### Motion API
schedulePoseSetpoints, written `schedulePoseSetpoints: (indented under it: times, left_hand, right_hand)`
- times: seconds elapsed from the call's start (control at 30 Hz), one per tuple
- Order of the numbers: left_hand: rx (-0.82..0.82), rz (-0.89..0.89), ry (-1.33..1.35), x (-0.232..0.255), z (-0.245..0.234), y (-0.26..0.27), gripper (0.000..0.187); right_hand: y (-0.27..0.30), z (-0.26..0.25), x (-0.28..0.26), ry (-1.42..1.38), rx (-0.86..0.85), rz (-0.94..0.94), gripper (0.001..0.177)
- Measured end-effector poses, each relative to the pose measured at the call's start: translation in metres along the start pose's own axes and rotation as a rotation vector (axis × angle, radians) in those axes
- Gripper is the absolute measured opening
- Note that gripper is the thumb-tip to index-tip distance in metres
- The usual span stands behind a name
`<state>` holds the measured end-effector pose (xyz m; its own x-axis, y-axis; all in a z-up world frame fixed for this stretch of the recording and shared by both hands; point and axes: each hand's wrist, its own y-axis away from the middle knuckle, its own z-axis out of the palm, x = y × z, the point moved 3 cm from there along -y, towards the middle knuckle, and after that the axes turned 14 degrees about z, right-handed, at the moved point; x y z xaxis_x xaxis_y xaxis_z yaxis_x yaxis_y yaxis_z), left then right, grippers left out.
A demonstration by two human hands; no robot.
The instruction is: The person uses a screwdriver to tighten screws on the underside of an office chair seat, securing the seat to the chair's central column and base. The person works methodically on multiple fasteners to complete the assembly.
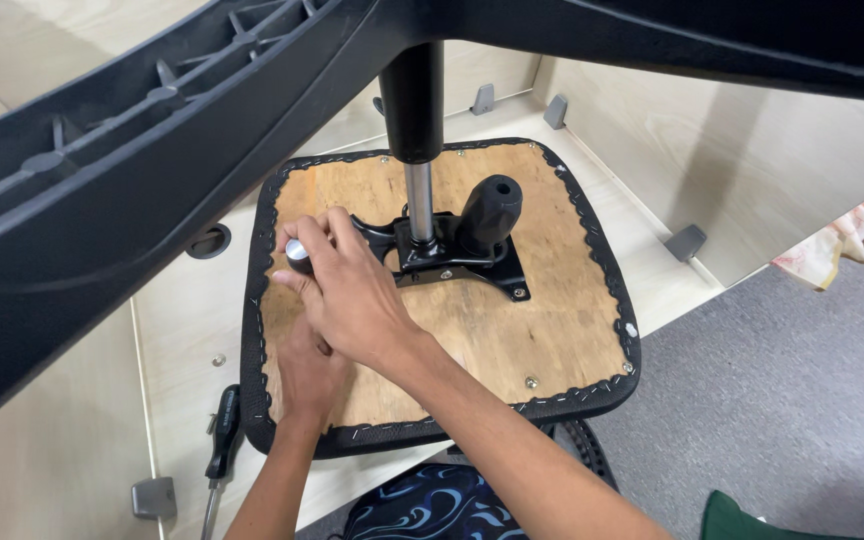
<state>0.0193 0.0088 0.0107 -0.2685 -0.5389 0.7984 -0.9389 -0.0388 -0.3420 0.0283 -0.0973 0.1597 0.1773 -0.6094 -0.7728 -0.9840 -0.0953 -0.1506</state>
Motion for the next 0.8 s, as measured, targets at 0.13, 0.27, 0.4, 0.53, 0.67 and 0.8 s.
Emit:
schedulePoseSetpoints:
  times: [0.13,0.27,0.4,0.53,0.67,0.8]
  left_hand:
    - [-0.008,0.035,-0.077,-0.005,0.004,-0.003,0.032]
    - [-0.05,0.079,-0.18,-0.012,0.007,-0.003,0.023]
    - [-0.054,0.131,-0.22,-0.016,0.009,-0.002,0.029]
    - [-0.044,0.13,-0.199,-0.018,0.009,-0.002,0.032]
    - [-0.054,0.139,-0.205,-0.009,0.007,-0.007,0.05]
    - [-0.038,0.13,-0.088,0.0,0.0,-0.004,0.046]
  right_hand:
    - [-0.001,0.003,0.005,-0.101,0.057,0.043,0.032]
    - [-0.008,0.005,0.009,-0.182,0.024,0.009,0.038]
    - [-0.016,0.006,0.012,-0.254,-0.23,-0.071,0.064]
    - [-0.015,0.012,0.008,-0.147,-0.226,-0.05,0.059]
    - [-0.007,0.013,0.003,-0.003,-0.108,0.001,0.036]
    - [0.003,0.008,0.0,-0.043,0.079,0.008,0.041]
